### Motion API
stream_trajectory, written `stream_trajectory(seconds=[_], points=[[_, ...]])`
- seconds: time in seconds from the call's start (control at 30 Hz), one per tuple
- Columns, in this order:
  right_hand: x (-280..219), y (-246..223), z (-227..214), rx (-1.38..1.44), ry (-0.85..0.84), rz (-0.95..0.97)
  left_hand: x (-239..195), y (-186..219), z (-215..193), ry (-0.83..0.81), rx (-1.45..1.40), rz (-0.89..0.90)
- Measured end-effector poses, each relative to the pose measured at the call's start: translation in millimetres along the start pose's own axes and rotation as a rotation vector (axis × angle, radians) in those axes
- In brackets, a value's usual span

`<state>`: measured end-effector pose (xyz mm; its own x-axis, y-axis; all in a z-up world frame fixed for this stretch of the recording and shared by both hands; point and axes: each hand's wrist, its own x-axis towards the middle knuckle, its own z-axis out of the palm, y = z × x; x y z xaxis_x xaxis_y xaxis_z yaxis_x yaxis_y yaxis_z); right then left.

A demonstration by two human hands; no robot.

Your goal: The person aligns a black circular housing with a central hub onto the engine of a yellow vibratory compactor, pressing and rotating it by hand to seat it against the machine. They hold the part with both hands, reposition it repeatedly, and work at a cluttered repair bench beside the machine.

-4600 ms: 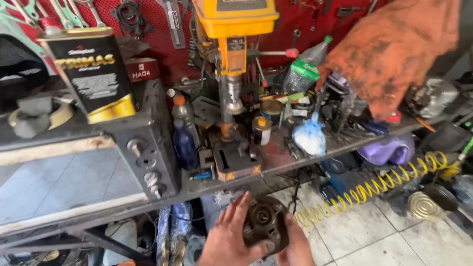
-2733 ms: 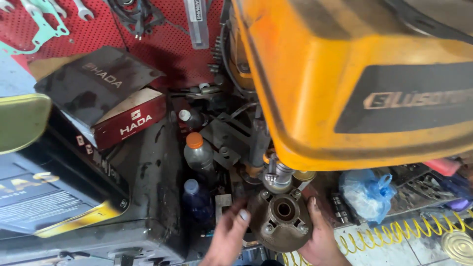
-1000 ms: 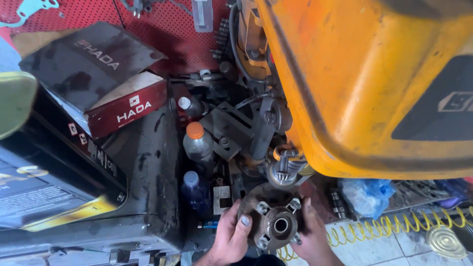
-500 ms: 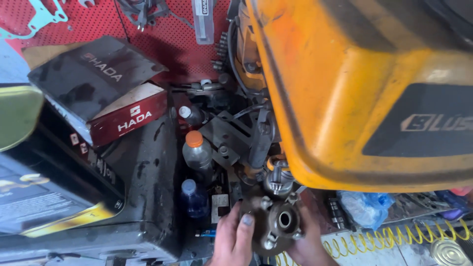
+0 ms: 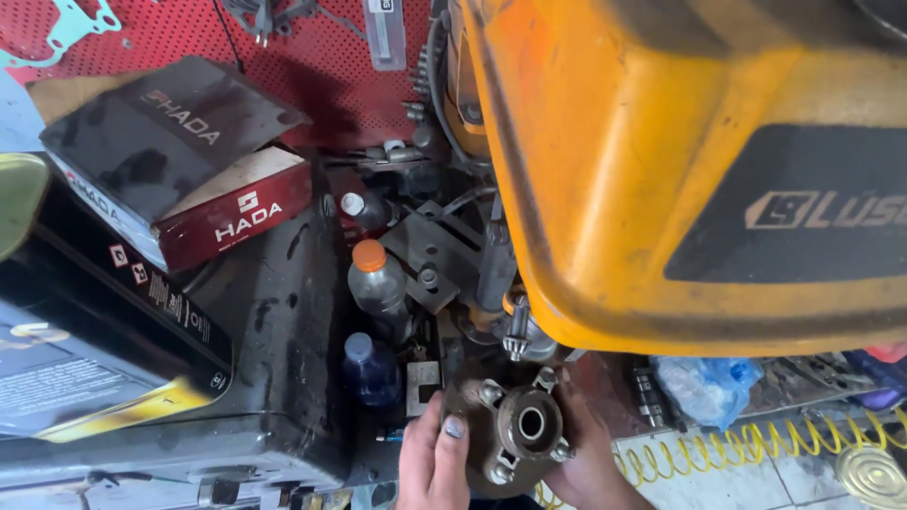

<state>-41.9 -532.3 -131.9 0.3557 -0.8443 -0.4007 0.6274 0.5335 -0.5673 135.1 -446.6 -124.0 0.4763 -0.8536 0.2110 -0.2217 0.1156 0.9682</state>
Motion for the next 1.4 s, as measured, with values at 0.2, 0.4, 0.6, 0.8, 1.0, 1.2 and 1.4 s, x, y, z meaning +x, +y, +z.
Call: stream_trajectory(seconds=[0.2,0.4,0.6,0.8,1.0,1.2,1.4], points=[[-10,-5,42,0.072,0.011,-0.03,28,39,-7,-0.166,-0.093,0.062],[-14,-22,47,0.036,0.047,-0.17,41,60,3,-0.284,-0.162,-0.039],[-17,-25,46,0.025,0.0,-0.173,42,62,6,-0.305,-0.274,0.084],[9,11,-20,0.038,-0.154,-0.08,55,70,-29,-0.443,-0.036,0.029],[7,19,-32,0.017,-0.252,-0.148,72,74,-41,-0.601,0.046,0.169],[-9,-5,2,0.102,-0.314,-0.123,87,83,-36,-0.724,0.038,0.193],[-20,-7,12,0.091,-0.082,-0.152,65,53,-19,-0.657,-0.458,-0.145]])
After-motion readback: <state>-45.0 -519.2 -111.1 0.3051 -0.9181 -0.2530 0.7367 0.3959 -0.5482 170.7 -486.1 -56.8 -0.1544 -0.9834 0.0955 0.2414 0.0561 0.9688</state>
